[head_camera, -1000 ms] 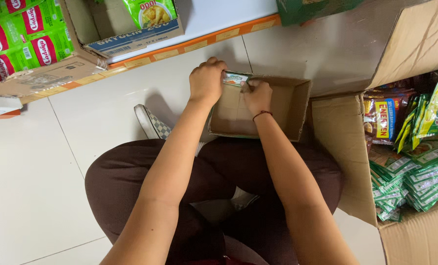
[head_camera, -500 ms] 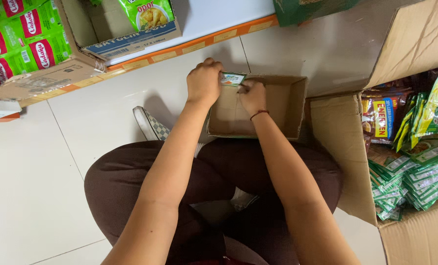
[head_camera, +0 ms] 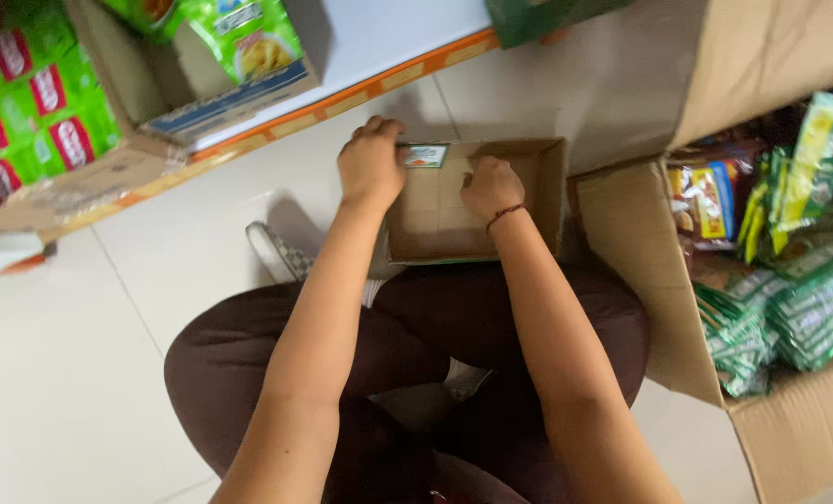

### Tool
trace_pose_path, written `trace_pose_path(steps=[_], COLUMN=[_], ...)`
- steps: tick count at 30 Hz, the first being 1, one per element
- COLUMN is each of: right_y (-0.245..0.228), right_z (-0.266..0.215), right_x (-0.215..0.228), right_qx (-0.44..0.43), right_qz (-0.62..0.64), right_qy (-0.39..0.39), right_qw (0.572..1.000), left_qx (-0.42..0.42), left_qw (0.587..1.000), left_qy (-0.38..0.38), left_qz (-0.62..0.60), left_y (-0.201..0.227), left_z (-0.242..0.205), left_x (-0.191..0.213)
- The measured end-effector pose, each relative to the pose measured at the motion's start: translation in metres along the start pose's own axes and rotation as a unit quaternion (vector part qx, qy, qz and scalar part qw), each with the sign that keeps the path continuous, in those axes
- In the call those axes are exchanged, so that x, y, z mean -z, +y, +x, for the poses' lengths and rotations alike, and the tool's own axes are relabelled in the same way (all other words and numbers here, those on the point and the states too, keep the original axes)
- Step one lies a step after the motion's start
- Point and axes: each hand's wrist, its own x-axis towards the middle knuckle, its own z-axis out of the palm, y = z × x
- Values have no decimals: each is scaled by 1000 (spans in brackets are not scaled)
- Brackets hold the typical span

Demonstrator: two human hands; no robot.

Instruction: The person sits on the floor and repeatedly picks up small green sachets from a large cardboard box, then places them into a smaller empty box. The person continues this process, stacking the sachets neatly in the smaller box.

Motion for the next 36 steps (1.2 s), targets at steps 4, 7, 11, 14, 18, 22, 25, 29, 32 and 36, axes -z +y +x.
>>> trace_pose_path(steps=[4, 7, 11, 14, 18, 22, 25, 29, 32, 36], right_y=[-16, -8, 58, 151, 216, 209, 211, 217, 224, 218], right_z=[-93, -177, -258, -282, -278, -264, -259, -268, -280, -301], right_x=[84, 158, 193, 182, 180, 177, 175, 173, 172, 189], right_qx=[18, 76, -36, -109, -143, -193, -278, -281, -256, -221], right_qz=[-60, 63, 135, 85, 32, -72, -110, -7, 28, 69], right_qy=[60, 151, 294, 412, 486, 478, 422, 379, 365, 376], right_qw=[996, 984, 946, 900, 862, 854, 856, 882, 895, 897], left_qx=[-29, -56, -89, -117, -147, -164, -170, -153, -140, -137], left_qw=[1000, 998, 992, 987, 976, 975, 975, 975, 978, 980], left_qy=[-3, 28, 85, 110, 162, 148, 135, 144, 129, 114], left_qz=[-5, -5, -13, -3, 8, 20, 54, 76, 87, 92], left_y=[6, 9, 6, -3, -3, -1, -3, -8, -5, -1], left_z=[-3, -3, -4, -1, -5, -8, -8, -11, -15, -16], left_x=[7, 10, 1, -6, 4, 11, 9, 2, 2, 2])
